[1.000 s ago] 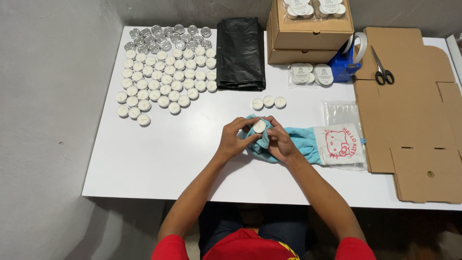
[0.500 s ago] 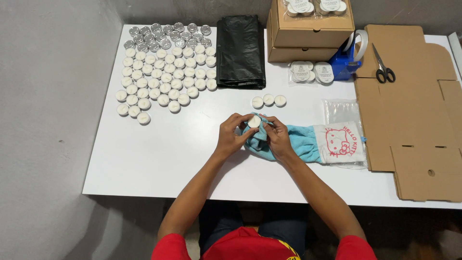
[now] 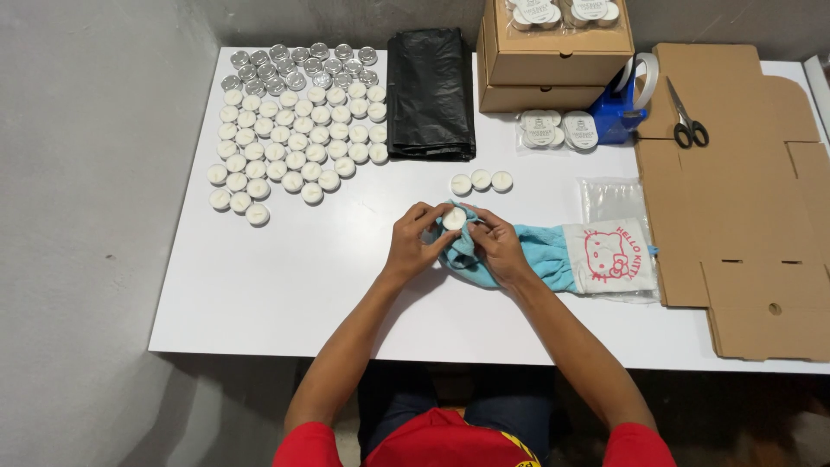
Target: Cleaning small white candle bases with a cloth and then placing them into a plastic bag for packaging.
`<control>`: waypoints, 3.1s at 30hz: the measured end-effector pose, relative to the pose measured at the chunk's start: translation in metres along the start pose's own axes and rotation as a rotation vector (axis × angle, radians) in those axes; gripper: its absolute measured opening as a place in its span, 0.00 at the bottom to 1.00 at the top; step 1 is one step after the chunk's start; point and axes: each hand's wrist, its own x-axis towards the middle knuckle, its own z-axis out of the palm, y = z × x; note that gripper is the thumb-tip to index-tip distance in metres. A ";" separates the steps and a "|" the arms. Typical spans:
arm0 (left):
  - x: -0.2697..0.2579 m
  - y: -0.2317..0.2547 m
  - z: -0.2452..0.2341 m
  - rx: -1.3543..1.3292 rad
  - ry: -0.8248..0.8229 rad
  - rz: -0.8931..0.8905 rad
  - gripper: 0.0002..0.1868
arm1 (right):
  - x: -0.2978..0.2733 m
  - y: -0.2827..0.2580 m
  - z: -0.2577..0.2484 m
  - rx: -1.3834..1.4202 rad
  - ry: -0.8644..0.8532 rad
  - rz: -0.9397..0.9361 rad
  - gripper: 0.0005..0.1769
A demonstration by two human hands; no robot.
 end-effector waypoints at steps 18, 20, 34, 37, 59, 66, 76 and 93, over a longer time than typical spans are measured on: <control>0.000 -0.004 0.000 -0.014 0.008 0.017 0.21 | 0.008 0.007 -0.013 0.001 0.028 0.047 0.09; 0.000 -0.003 -0.002 -0.012 0.001 0.019 0.21 | 0.004 -0.002 -0.002 -0.004 0.006 0.051 0.12; 0.000 -0.004 -0.002 -0.023 -0.021 0.036 0.21 | 0.002 -0.015 0.000 -0.140 -0.069 0.020 0.17; 0.001 -0.003 -0.002 -0.018 -0.022 0.006 0.21 | 0.011 0.009 -0.023 -0.253 0.012 -0.023 0.10; 0.004 0.002 -0.004 -0.051 -0.044 0.001 0.21 | 0.009 -0.004 -0.021 -0.358 -0.079 -0.094 0.15; 0.002 0.000 -0.003 -0.057 -0.043 -0.004 0.21 | 0.007 -0.007 -0.013 -0.292 -0.071 -0.065 0.14; 0.001 -0.001 -0.002 -0.062 -0.034 0.002 0.22 | 0.002 -0.022 -0.004 -0.262 -0.119 -0.067 0.19; 0.002 -0.002 -0.003 -0.085 -0.024 0.029 0.22 | 0.014 0.013 -0.027 0.028 -0.138 0.057 0.12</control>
